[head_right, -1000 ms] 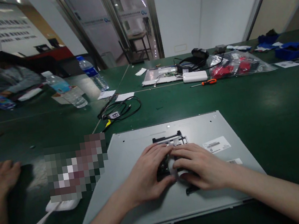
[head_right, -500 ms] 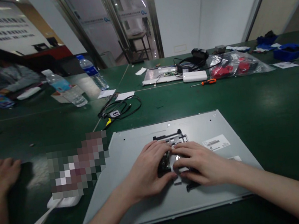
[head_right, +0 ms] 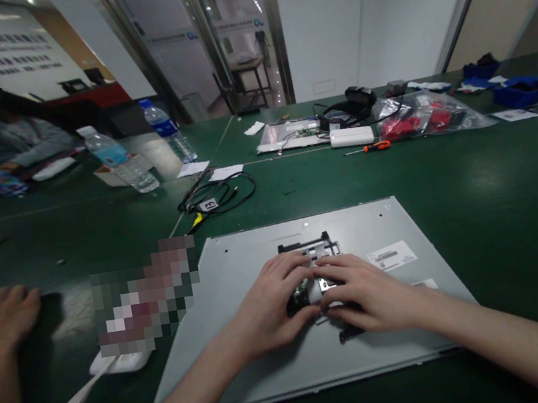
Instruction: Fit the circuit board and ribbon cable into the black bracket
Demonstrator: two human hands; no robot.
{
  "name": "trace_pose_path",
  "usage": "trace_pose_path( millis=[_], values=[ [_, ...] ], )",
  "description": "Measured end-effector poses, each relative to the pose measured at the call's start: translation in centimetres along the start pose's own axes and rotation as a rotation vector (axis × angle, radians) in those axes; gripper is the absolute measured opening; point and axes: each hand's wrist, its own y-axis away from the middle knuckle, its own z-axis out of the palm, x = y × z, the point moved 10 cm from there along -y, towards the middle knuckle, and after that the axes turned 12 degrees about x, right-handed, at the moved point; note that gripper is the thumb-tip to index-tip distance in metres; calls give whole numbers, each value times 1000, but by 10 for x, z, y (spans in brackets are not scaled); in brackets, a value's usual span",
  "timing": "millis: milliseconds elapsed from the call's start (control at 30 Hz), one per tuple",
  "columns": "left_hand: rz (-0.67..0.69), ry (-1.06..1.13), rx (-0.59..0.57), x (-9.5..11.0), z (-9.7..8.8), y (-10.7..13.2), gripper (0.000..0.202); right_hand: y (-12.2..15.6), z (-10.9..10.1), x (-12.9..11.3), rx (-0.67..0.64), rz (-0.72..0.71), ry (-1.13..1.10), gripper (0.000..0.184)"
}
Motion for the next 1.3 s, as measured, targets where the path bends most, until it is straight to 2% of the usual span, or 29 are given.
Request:
trace_pose_path(
  millis=[233, 400, 800, 933, 1133, 1300],
  values=[
    [-6, -4, 2, -3, 2, 0, 38, 4, 0, 5, 53, 25, -41, 21],
    [-13, -1, 11, -1, 3, -2, 38, 1, -3, 7, 104, 41, -80, 34],
    [-23, -15, 29, -5, 4, -3, 43, -1, -2, 3, 16, 37, -7, 31],
    [-40, -27, 22, -6, 3, -3, 49, -2, -3, 4, 26, 46, -14, 27],
    [-51, -44, 18, -5, 7, -4, 44, 0, -2, 5, 51, 50, -6, 30],
    [-29, -43, 25, -4, 7, -4, 46, 0, -3, 6, 66, 52, -1, 30]
  ],
)
